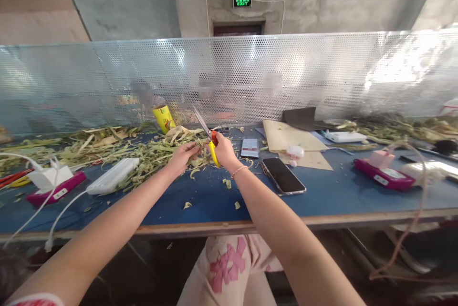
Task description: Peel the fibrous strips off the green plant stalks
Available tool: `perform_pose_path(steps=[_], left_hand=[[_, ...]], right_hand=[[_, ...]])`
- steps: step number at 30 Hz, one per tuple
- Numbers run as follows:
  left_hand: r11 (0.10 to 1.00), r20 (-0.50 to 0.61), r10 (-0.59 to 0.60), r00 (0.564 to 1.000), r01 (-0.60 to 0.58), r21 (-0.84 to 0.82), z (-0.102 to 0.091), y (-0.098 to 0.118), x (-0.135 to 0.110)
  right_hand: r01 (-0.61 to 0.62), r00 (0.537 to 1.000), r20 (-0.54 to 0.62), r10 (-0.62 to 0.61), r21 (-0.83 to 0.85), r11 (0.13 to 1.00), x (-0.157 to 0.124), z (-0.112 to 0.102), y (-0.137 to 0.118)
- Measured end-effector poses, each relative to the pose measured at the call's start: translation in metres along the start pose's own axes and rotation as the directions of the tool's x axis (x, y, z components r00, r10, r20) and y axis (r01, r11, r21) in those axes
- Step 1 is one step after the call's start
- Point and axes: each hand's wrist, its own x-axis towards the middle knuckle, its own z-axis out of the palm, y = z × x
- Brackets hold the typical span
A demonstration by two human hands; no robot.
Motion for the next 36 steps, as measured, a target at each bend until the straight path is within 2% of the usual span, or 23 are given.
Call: perform_pose_path(steps=[10,15,20,26,31,36], left_hand=[[0.980,-0.095,-0.093,0.991,0.074,-0.186,0.008,0.007,-0.004],[0.977,-0.096,-0.101,0.990,0.080,-0.199,0.009,0.006,-0.003],[0.979,-0.082,-0.088,0.993,0.071,-0.191,0.007,0.002,-0.001],[0.966,-0.078,-0.138,0.987,0.117,-0.232,0.012,0.005,-0.004],[0.927,-0.101,-0.243,0.965,0.201,-0.317,0.016,0.008,-0.005],[0.916,-0.230,-0.319,0.919,0.237,-0.325,0.003,0.006,0.002]], right_hand=[[0.035,0.999,-0.041,-0.032,0.073,0.997,-0.004,0.002,-0.006],[-0.063,0.988,-0.125,0.089,0.199,0.978,-0.003,-0.001,-0.010],[-0.101,0.986,-0.092,0.141,0.348,0.932,0.001,-0.002,-0.008],[-0.109,0.990,-0.050,0.133,0.334,0.936,0.000,0.007,-0.001],[-0.117,0.989,-0.037,0.140,0.369,0.922,-0.001,0.011,0.001],[-0.143,0.985,-0.054,0.163,0.273,0.951,0.004,0.004,0.010]])
